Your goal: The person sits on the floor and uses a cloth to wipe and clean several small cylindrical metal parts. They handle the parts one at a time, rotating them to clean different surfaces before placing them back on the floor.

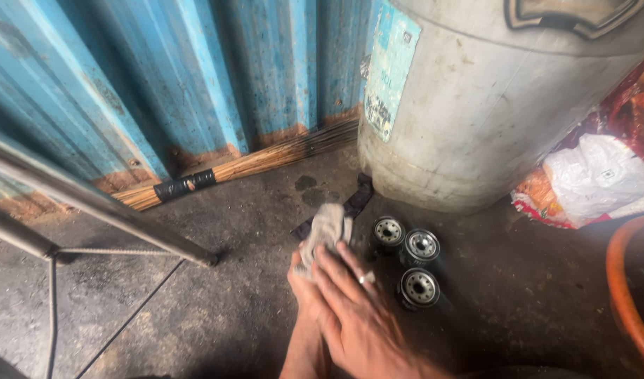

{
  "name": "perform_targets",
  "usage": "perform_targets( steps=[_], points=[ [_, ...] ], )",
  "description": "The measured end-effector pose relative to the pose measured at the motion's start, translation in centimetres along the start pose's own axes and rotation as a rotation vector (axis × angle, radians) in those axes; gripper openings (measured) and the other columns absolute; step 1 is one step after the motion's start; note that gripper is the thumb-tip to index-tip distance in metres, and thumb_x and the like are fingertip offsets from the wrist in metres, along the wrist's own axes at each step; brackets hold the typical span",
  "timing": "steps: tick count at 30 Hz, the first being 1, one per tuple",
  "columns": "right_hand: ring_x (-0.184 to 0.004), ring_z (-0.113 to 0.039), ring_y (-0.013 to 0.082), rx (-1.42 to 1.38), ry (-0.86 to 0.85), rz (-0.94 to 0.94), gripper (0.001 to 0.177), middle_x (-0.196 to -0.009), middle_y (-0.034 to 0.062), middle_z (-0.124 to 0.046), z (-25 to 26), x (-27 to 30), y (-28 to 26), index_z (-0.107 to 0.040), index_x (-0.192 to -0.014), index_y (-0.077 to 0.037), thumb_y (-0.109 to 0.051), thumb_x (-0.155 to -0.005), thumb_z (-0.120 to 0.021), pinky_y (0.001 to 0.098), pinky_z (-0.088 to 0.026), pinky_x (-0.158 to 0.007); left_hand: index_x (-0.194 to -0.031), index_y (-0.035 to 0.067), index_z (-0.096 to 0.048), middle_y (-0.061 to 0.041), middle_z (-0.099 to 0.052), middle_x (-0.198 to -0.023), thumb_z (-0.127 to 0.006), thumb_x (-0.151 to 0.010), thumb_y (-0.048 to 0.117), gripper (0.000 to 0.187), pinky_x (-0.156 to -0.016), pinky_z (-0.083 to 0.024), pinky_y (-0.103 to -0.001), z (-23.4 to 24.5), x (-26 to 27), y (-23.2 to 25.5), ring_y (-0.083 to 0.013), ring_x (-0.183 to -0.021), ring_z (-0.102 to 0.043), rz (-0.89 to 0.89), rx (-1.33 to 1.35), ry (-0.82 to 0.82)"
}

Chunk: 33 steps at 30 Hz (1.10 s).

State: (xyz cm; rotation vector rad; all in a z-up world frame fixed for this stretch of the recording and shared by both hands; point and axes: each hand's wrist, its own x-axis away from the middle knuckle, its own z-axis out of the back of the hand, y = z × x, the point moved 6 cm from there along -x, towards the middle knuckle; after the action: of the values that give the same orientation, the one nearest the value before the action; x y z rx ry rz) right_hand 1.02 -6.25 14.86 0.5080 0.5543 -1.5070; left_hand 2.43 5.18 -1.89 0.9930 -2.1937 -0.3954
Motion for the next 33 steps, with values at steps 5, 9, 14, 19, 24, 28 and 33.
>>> perform_targets(
  steps=[5, 9, 14, 19, 24, 28, 33],
  points=[
    [-0.120, -0.068, 0.0189, -0.665, -0.194, -0.780, 0.046, -0.136, 0.0024, -0.068, -4.5, -1.0, 6.9, -0.067, -0.132, -0.015, -0.032, -0.095, -0.046, 0.0388, -0.055, -0.100, -0.119, 0.001, -0.063, -0.012, -0.071, -0.094, -0.036, -0.099, 0.040, 0.052, -0.065, -0.056, -0.036, 0.4, 0.0, -0.2, -0.0204, -0.078, -0.067, 0.005, -0.058, -0.043],
    [-0.123, -0.063, 0.0288, -1.279, -0.380, -1.259, 0.037, -0.125, 0.0118, -0.074, -6.3, 0.1, 11.6, -0.074, -0.119, -0.005, -0.032, -0.103, -0.055, 0.0425, -0.051, -0.101, -0.125, 0.004, -0.061, -0.011, -0.071, -0.095, -0.041, -0.100, 0.040, 0.048, -0.061, -0.056, -0.035, -1.6, 2.4, -0.3, -0.0220, -0.079, -0.068, 0.100, -0.074, -0.007],
    [-0.132, -0.057, 0.0205, -0.686, -0.317, -0.500, 0.029, -0.135, 0.0008, -0.067, -4.1, -0.3, 7.2, -0.076, -0.118, -0.014, -0.027, -0.098, -0.060, 0.0397, -0.048, -0.109, -0.126, 0.003, -0.057, -0.016, -0.068, -0.098, -0.032, -0.101, 0.044, 0.054, -0.060, -0.056, -0.036, 1.1, 0.1, -0.6, -0.0225, -0.081, -0.067, 0.055, 0.208, 0.188],
    [-0.138, -0.056, 0.0258, -0.396, -0.111, -0.028, 0.028, -0.138, 0.0091, -0.068, -2.3, -0.5, 3.0, -0.074, -0.123, -0.013, -0.020, -0.099, -0.061, 0.0416, -0.048, -0.107, -0.123, 0.001, -0.054, -0.018, -0.066, -0.102, -0.032, -0.099, 0.038, 0.049, -0.066, -0.060, -0.038, 1.7, -3.0, 0.7, -0.0253, -0.085, -0.069, -0.197, 0.084, -0.061],
    [-0.086, -0.070, 0.0268, -0.835, -0.409, -1.075, 0.033, -0.101, 0.0153, -0.080, -7.2, 0.7, 11.5, -0.078, -0.124, -0.014, -0.031, -0.106, -0.056, 0.0366, -0.059, -0.074, -0.121, 0.005, -0.055, -0.015, -0.067, -0.100, -0.037, -0.097, 0.039, 0.046, -0.070, -0.060, -0.046, 1.5, 0.4, 0.5, -0.0262, -0.084, -0.067, -0.096, -0.113, 0.112],
    [-0.074, -0.071, 0.0174, -1.049, -0.476, -1.138, 0.032, -0.097, 0.0048, -0.083, -7.3, 1.9, 14.0, -0.079, -0.120, -0.015, -0.023, -0.100, -0.055, 0.0322, -0.060, -0.065, -0.118, -0.003, -0.063, -0.016, -0.071, -0.100, -0.046, -0.100, 0.049, 0.058, -0.076, -0.057, -0.039, -2.0, 2.2, 0.3, -0.0255, -0.088, -0.069, -0.144, -0.157, -0.224],
    [-0.076, -0.072, 0.0137, -0.901, -0.005, -1.293, 0.028, -0.103, 0.0036, -0.078, -6.2, 3.0, 17.9, -0.075, -0.118, -0.017, -0.023, -0.099, -0.056, 0.0298, -0.062, -0.060, -0.117, 0.009, -0.063, -0.014, -0.071, -0.097, -0.035, -0.097, 0.066, 0.067, -0.072, -0.058, -0.041, -3.0, 3.3, 1.7, -0.0233, -0.083, -0.069, -0.038, -0.222, -0.147]
  ],
)
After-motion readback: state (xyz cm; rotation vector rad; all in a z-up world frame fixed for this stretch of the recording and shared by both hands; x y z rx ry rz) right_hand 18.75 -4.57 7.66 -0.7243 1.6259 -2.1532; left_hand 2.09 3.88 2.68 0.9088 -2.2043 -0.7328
